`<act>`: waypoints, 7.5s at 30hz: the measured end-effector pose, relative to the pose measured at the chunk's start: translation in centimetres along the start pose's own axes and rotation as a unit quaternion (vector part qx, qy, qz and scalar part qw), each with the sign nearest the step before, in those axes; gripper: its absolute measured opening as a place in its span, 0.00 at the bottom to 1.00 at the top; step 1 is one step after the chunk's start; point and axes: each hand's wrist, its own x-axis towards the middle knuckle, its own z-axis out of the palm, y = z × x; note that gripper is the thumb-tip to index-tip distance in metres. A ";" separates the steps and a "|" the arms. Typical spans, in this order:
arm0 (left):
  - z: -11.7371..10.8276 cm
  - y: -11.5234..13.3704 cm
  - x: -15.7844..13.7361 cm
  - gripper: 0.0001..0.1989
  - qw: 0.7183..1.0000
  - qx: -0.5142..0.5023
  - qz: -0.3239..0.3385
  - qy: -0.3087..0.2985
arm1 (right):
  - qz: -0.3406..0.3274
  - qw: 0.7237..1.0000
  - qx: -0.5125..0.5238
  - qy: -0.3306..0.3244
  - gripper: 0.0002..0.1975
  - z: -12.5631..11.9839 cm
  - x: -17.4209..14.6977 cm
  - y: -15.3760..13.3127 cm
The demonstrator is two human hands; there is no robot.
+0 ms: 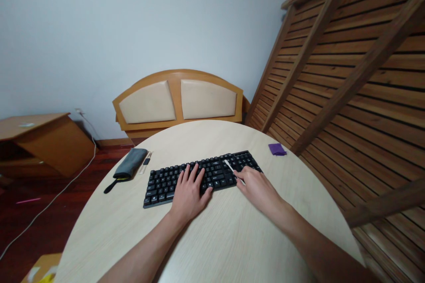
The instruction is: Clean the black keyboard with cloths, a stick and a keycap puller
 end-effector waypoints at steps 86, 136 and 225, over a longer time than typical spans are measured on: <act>-2.6 -9.1 -4.0 0.41 0.996 0.003 -0.073 -0.043 | 0.050 0.995 -0.065 -0.059 0.14 -1.7 3.3 -6.4; -3.0 -8.9 -3.9 0.41 0.995 0.004 -0.084 -0.056 | 0.008 0.990 -0.123 -0.064 0.17 -0.4 -1.2 -5.2; -2.6 -9.2 -4.0 0.41 0.996 0.001 -0.078 -0.049 | 0.007 0.995 -0.095 -0.035 0.16 0.2 4.0 -7.9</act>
